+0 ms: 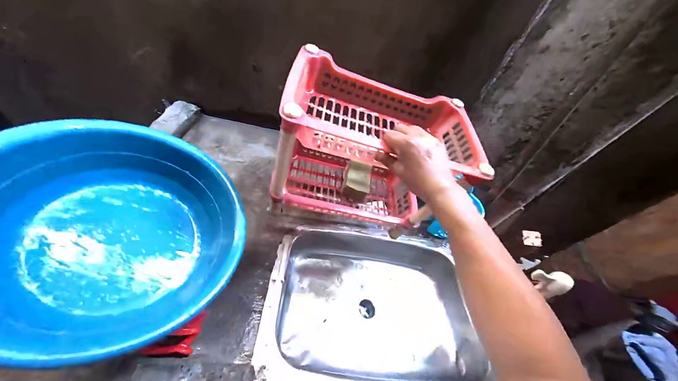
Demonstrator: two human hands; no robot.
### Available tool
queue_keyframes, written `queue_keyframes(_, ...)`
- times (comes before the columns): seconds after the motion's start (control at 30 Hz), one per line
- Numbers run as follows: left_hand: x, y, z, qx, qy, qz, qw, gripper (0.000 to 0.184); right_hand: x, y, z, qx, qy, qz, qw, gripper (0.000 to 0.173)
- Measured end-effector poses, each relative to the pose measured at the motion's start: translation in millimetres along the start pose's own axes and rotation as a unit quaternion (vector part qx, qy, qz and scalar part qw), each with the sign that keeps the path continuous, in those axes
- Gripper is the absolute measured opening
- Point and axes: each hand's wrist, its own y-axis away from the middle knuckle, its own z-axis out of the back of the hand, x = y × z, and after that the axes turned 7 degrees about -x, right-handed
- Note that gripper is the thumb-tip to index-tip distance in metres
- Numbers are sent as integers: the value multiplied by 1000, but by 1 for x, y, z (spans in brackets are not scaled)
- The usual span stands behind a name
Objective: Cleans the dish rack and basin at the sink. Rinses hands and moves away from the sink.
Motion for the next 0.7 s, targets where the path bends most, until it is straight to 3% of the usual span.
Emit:
queue_keyframes(0.03, -6, 10, -27, -77, -19, 50, 996, 20, -6, -9, -12, 9, 6, -6, 1000, 18)
queue_keyframes(0.13, -13, 36, -90, -125, -111, 159, 973, 17, -19, -23, -43, 52, 37, -31, 997, 16)
queue_keyframes(0.2, 6, 50, -120, -96, -103, 188, 972, 19, -22, -21, -51, 89, 46, -68, 993, 23)
queue_keyframes(0.3, 54, 66, -165, -40, -74, 239, 967, 18, -27, 4, -27, 49, 36, -125, 990, 46)
queue_keyframes(0.47, 124, 103, -265, 26, -62, 347, 935, 10, -44, 116, 62, 49, 81, -290, 952, 33)
queue_keyframes(0.57, 161, 131, -316, 74, -67, 389, 916, 12, -60, 194, 80, 80, 114, -353, 925, 29)
queue_keyframes(0.7, 211, 169, -357, 104, -51, 433, 894, 12, -57, 250, 98, 87, 36, -415, 905, 17)
